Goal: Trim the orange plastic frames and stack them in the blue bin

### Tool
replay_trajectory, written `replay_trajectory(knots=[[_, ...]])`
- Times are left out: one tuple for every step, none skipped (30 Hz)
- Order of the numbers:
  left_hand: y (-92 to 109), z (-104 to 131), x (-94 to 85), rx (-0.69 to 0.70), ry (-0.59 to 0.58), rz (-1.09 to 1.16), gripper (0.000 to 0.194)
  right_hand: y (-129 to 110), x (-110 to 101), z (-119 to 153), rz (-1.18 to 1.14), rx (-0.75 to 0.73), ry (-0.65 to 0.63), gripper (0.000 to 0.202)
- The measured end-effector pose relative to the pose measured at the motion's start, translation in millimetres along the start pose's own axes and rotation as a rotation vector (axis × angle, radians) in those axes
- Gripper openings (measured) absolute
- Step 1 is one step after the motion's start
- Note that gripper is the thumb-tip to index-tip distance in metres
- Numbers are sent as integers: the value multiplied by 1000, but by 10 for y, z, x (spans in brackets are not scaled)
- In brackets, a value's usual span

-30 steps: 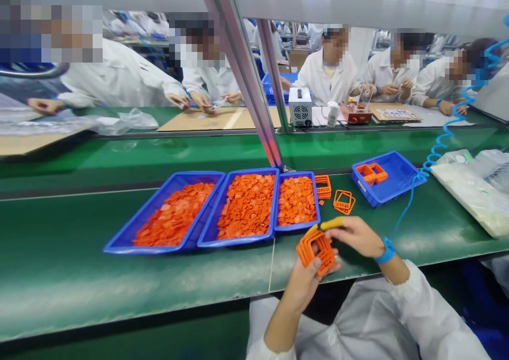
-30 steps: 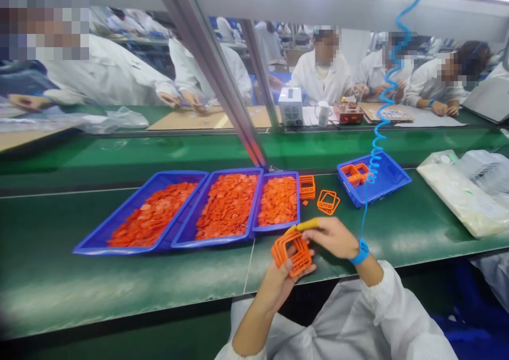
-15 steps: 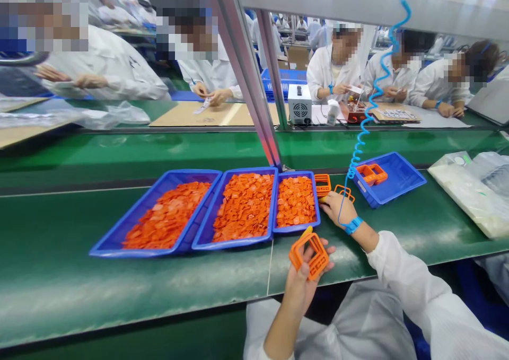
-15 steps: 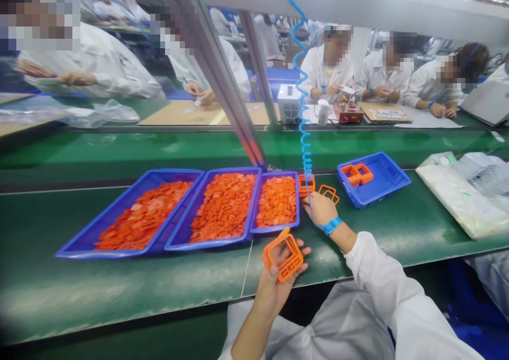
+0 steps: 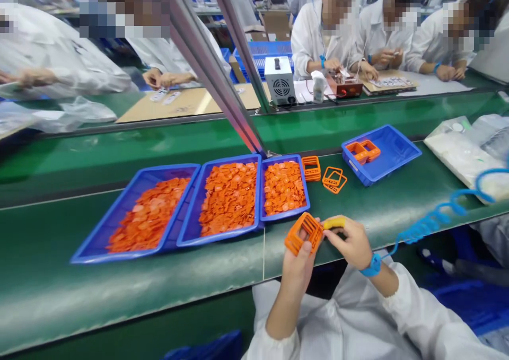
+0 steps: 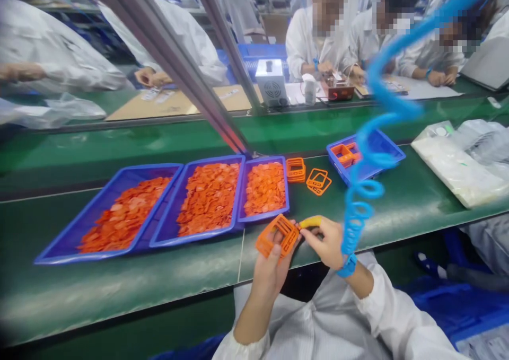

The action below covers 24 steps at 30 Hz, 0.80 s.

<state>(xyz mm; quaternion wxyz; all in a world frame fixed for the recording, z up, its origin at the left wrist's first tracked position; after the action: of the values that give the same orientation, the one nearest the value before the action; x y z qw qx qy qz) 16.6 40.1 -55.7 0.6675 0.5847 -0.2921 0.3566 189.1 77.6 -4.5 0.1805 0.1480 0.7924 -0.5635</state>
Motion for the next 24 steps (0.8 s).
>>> replay_trajectory(knots=[[9, -3, 32, 6, 14, -15, 63, -22, 26, 60, -18, -23, 16, 9], [19, -5, 62, 2, 28, -29, 63, -41, 47, 96, -25, -54, 30, 9], [31, -5, 86, -12, 42, -43, 62, -56, 61, 114, -25, -89, 41, 9], [45, -6, 106, -29, 58, -54, 61, -63, 66, 120, -22, -116, 48, 10], [62, -6, 121, -44, 74, -62, 61, -63, 66, 120, -22, -134, 49, 11], [80, -6, 134, -56, 85, -68, 61, -59, 61, 118, -25, -143, 46, 12], [98, -6, 143, -62, 95, -72, 61, -52, 53, 116, -31, -147, 41, 13], [113, -6, 152, -64, 100, -76, 61, -44, 45, 115, -36, -148, 34, 14], [123, -5, 160, -65, 100, -80, 61, -37, 37, 114, -38, -145, 28, 14], [129, -4, 168, -63, 97, -84, 60, -30, 30, 112, -39, -139, 23, 13], [130, -2, 175, -61, 93, -88, 59, -23, 24, 107, -39, -130, 19, 13], [127, -1, 181, -59, 89, -91, 59, -15, 20, 98, -39, -116, 14, 12], [123, 0, 186, -58, 85, -93, 59, -7, 18, 85, -39, -99, 6, 11], [116, 1, 190, -58, 79, -94, 60, 2, 17, 69, -40, -80, -4, 11], [110, 0, 193, -62, 72, -95, 61, 12, 16, 52, -42, -57, -18, 10], [104, -1, 195, -69, 65, -96, 62, 23, 15, 35, -48, -35, -32, 8], [99, -2, 196, -78, 58, -97, 62, 36, 14, 21, -58, -12, -48, 7], [97, -3, 196, -85, 52, -99, 63, 49, 14, 10, -70, 12, -64, 7], [97, -4, 196, -90, 46, -101, 63, 62, 13, 4, -86, 36, -79, 8], [98, -5, 195, -95, 41, -105, 63, 76, 14, 2, -105, 61, -93, 8], [99, -6, 195, -98, 36, -109, 63, 90, 16, 4, -130, 88, -106, 8], [100, -6, 195, -99, 31, -112, 63, 103, 19, 9, -163, 115, -117, 8], [100, -6, 196, -99, 25, -115, 62, 116, 24, 15, -203, 143, -127, 7], [100, -6, 197, -100, 19, -117, 62, 126, 29, 20, -246, 168, -133, 7]])
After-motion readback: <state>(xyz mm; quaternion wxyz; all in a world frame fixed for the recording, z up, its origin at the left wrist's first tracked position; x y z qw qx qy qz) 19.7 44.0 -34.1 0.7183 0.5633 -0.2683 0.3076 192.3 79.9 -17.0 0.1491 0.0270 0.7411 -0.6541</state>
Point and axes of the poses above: each hand's wrist, its own z-axis away from the middle knuckle, its own x-axis out of the palm, y = z × x, the point moved 3 cm from there along -z, towards the middle knuckle, and after that the axes turned 12 degrees about z, right-handed, at the moved point
